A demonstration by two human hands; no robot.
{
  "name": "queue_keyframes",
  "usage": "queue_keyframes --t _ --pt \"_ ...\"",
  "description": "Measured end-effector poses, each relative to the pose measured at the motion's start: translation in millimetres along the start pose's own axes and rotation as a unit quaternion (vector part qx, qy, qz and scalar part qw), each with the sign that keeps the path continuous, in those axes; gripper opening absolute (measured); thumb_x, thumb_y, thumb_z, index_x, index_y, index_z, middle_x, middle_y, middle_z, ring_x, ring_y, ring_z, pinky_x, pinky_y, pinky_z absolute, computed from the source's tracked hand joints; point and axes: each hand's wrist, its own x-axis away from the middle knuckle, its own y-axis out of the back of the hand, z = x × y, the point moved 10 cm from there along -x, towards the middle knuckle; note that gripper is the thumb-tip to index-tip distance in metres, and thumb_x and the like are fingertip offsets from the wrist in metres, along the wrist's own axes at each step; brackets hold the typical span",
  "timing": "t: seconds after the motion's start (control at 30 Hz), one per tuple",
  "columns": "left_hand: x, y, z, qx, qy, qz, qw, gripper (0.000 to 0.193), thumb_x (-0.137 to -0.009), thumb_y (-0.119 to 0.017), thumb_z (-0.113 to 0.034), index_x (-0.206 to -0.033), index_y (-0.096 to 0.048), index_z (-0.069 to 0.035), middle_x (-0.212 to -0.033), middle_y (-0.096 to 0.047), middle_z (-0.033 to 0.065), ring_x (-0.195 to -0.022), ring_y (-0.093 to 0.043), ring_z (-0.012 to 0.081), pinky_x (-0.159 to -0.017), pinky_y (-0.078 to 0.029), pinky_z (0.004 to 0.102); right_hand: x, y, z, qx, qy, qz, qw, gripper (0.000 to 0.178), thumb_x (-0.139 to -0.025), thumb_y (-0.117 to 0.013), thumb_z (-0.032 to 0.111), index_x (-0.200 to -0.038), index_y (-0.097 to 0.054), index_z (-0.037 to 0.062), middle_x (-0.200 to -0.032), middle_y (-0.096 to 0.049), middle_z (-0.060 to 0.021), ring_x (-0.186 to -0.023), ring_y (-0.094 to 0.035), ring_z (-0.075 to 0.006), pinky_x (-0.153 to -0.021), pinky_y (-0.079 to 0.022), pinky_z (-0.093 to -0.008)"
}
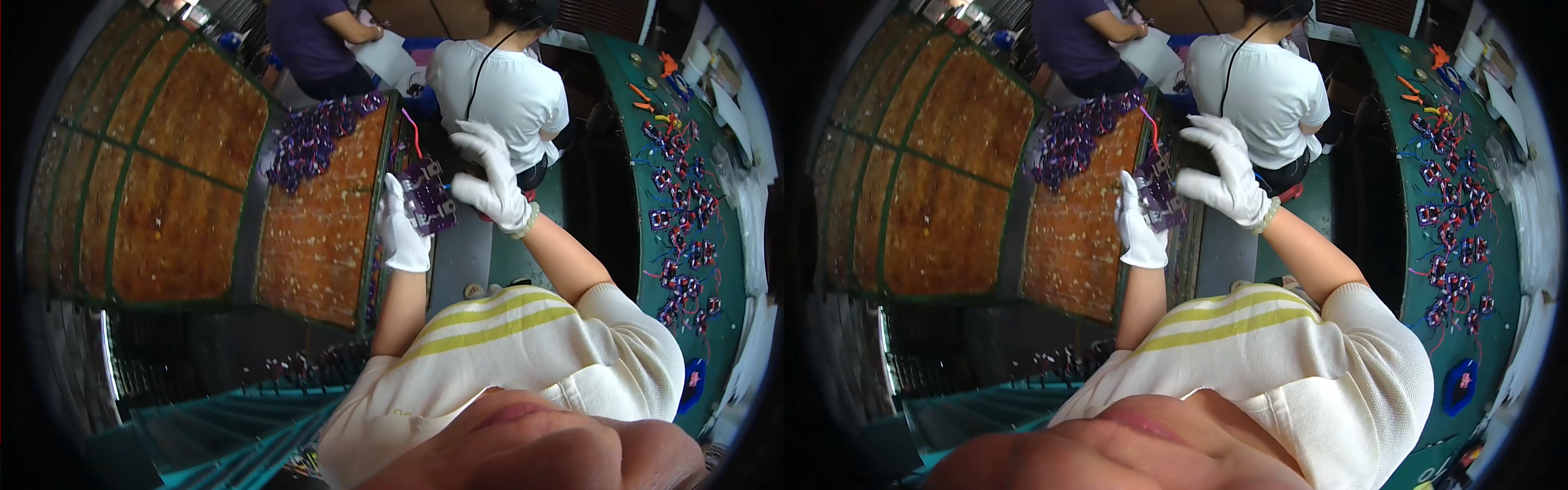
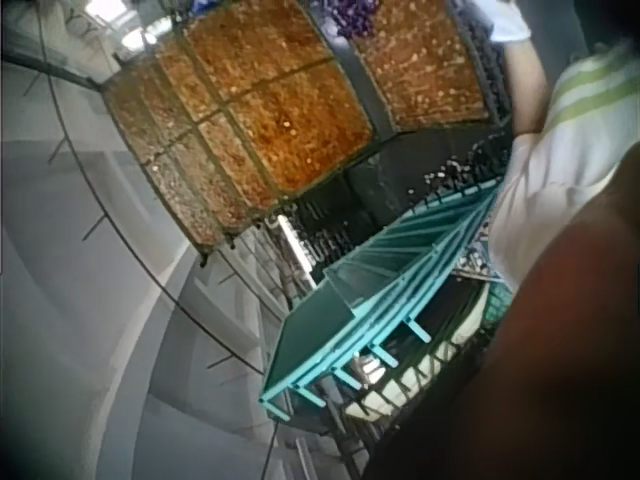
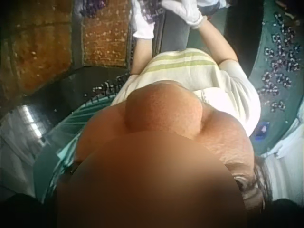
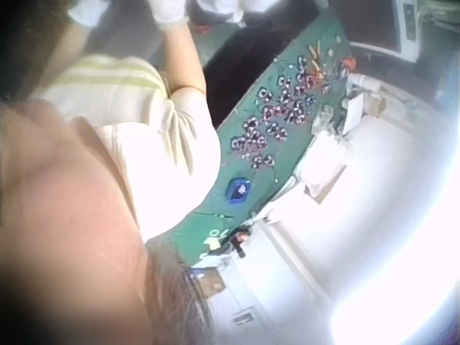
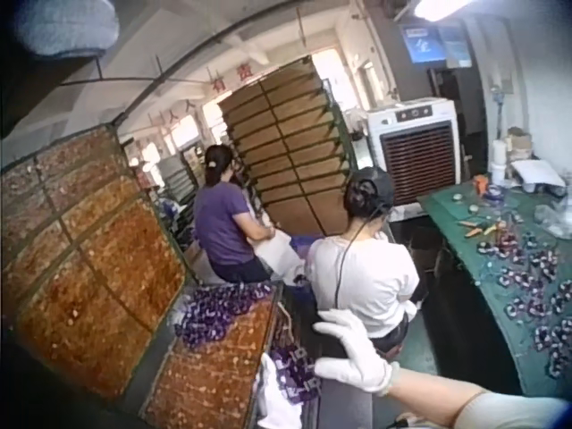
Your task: The person assembles small purple circuit boards by attaching red and blue wires to them. They repeatedly pick up a board, connect the wires, and place the finished unit on a wooden workbench.
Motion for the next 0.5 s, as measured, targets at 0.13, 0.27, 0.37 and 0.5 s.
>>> queue_keyframes --t 0.13,0.27,0.37,0.5 --pt "-22 -16 56 0.204 0.232 0.117 0.944 0.036 -0.095 -0.053 -0.038 -0.112 -0.059 -0.007 -0.100 -0.064 0.0082 -0.093 -0.063 0.0198 -0.076 -0.053 0.0328 17 -68 -11 -0.240 -0.060 0.186 0.951 0.111 -0.057 -0.076 0.065 -0.139 -0.034 0.0020 -0.137 -0.043 -0.0185 -0.134 -0.035 -0.0344 -0.112 -0.021 -0.0445" --pt "-37 1 18 -0.370 -0.283 0.288 0.836 0.047 -0.093 -0.052 -0.042 -0.125 -0.049 -0.007 -0.106 -0.058 0.0082 -0.085 -0.056 0.0160 -0.075 -0.048 0.0289 36 -101 -47 -0.129 -0.212 0.323 0.913 0.089 -0.070 -0.077 0.052 -0.134 -0.042 0.0031 -0.103 -0.064 -0.0091 -0.090 -0.063 -0.0204 -0.080 -0.050 -0.0355" --pt "-100 34 50 -0.290 -0.125 0.256 0.914 0.030 -0.098 -0.040 -0.026 -0.123 -0.046 -0.011 -0.094 -0.055 0.0010 -0.057 -0.044 0.0058 -0.054 -0.044 0.0225 63 -103 -62 -0.292 -0.398 0.318 0.809 0.049 -0.085 -0.065 0.045 -0.110 -0.063 0.0037 -0.082 -0.065 -0.0059 -0.068 -0.061 -0.0135 -0.062 -0.050 -0.0294" --pt "-91 -5 41 -0.315 -0.110 0.249 0.909 0.058 -0.092 -0.053 -0.045 -0.127 -0.045 0.000 -0.101 -0.052 0.0049 -0.076 -0.050 0.0114 -0.063 -0.046 0.0263 54 -33 -92 -0.056 -0.294 0.339 0.892 0.030 -0.090 -0.058 0.037 -0.093 -0.061 0.0067 -0.067 -0.058 -0.0096 -0.060 -0.061 -0.0245 -0.058 -0.048 -0.0372"
